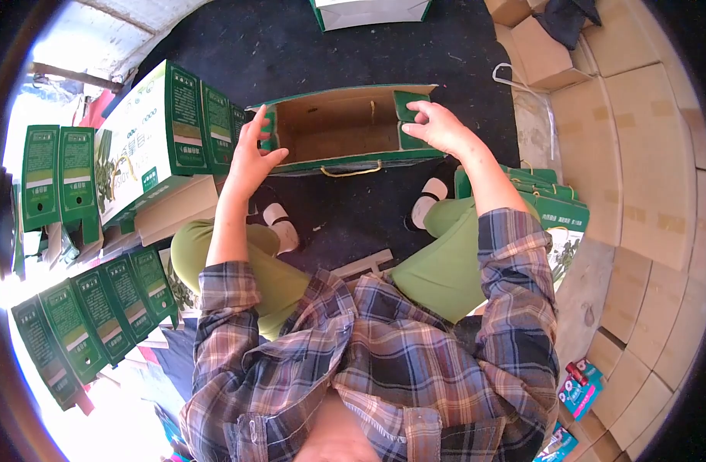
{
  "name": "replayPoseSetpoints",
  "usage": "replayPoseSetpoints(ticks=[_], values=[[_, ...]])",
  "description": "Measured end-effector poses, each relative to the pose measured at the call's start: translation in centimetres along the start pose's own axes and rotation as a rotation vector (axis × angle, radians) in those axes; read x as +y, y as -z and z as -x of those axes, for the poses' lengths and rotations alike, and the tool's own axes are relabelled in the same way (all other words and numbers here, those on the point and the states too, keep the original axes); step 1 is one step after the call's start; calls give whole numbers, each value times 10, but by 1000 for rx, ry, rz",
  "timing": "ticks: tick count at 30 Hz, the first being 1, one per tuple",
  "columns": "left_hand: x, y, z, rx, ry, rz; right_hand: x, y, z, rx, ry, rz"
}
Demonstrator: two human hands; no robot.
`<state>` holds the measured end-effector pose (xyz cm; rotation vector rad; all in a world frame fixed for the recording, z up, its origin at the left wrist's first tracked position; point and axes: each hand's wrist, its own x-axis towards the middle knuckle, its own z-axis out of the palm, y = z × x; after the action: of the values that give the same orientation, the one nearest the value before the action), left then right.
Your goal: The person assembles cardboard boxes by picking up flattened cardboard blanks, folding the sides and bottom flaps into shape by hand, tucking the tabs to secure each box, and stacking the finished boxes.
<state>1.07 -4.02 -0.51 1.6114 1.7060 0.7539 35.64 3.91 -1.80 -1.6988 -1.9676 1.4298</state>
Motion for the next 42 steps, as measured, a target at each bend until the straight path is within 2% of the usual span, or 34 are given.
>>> replayPoseSetpoints(ticks=[2,4,5,7,10,12,14,15,16,18,19,21,24,26,28,31,42], values=[[-1,3,0,-32,38,28,-1,0,1,-17,-48,-48],[-1,5,-1,-107,131,260,-4,1,1,-33,-98,-98],[-1,8,0,-110,132,260,-5,2,0,-70,-142,-122],[2,16,3,-236,166,339,-7,3,0,-106,-187,-148],[-8,18,-1,-345,200,222,-10,3,0,-104,-218,-188],[-21,10,-6,-290,213,197,-10,3,-1,-68,-170,-193],[-34,6,-13,-146,280,189,1,4,-7,-21,-104,-157],[-35,1,-13,-49,252,127,8,3,-10,25,-37,-119],[-39,-2,-14,-48,252,126,14,2,-12,24,-37,-120],[-44,-9,-15,112,101,-242,15,-1,-12,173,19,93],[-44,-15,-12,225,-9,-302,10,-2,-8,173,19,93],[-40,-21,-9,215,6,-386,0,-8,6,230,102,531],[-35,-30,-7,185,25,-525,1,-26,15,195,154,641],[-42,-35,-6,100,-138,-635,0,-36,18,157,111,674],[-37,-35,-5,49,-122,-631,0,-46,22,203,146,811],[-25,-37,1,-36,-121,-616,3,-55,20,223,143,828],[-22,-36,2,-92,-116,-666,8,-53,14,251,254,795]])
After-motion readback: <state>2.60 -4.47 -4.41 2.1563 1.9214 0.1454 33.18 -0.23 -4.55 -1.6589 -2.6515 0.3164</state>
